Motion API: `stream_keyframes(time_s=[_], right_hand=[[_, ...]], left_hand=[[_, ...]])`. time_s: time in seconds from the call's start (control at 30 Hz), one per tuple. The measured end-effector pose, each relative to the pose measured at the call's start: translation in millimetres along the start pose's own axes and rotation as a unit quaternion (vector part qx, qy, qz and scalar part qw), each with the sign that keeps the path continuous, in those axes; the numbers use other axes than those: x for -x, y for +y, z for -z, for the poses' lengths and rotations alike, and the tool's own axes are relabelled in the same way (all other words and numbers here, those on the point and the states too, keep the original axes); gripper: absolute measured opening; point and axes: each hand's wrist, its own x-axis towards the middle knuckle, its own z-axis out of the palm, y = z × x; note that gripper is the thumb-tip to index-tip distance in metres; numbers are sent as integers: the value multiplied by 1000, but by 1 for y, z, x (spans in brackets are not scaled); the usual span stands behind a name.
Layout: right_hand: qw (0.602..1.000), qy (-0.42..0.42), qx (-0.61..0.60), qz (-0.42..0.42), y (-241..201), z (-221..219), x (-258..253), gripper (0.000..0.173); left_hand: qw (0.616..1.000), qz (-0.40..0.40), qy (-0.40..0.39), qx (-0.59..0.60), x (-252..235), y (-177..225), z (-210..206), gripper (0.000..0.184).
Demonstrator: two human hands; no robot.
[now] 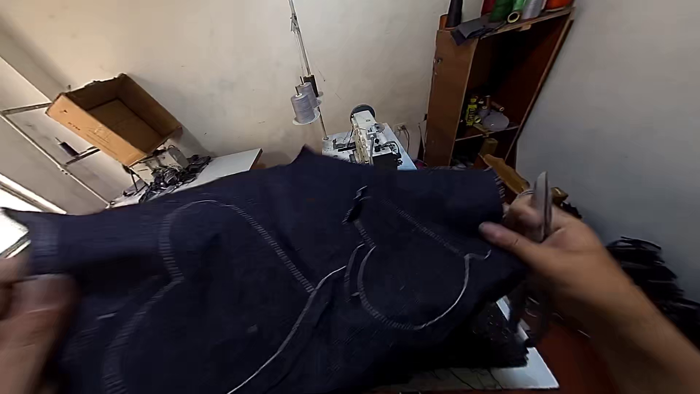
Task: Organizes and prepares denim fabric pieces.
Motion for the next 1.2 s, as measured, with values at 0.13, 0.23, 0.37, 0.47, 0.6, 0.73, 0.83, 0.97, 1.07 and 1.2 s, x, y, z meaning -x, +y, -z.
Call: stream_keyframes(time_s=[0.13,0.23,0.37,0.47,0.6,0.73,0.83,0.97,1.07,1.2], right_hand=[[977,-22,200,-73,35,29,-58,22],[935,-100,313,-135,115,20,-95,29],[892,-180,377,-171,139,-37,-70,62],[930,-253,259,-60,92,-119,-5,77],[932,-204,272,126,85,-199,50,84],[914,-218,328,97,92,-203,52,100],[906,-214,341,127,92,-200,48,104],[892,-220,367,142,93,-201,44,106],[879,-227,398,133,87,-200,44,112],[868,-187,437,146,70,-202,45,104]], left_hand=[[995,36,-58,-71,18,-48,-95,46],[984,46,-22,-168,43,-83,-164,57],[965,29,15,-260,65,-114,-208,56],[958,46,-15,-281,67,-116,-208,60],[963,71,-123,-228,53,-115,-191,68],[982,-58,5,-178,101,-138,-136,41],[986,-25,-61,-155,204,-188,-121,48],[942,220,-247,-55,285,-237,-159,50],[955,247,-159,36,298,-251,-181,73],[915,304,-248,97,289,-244,-168,51]])
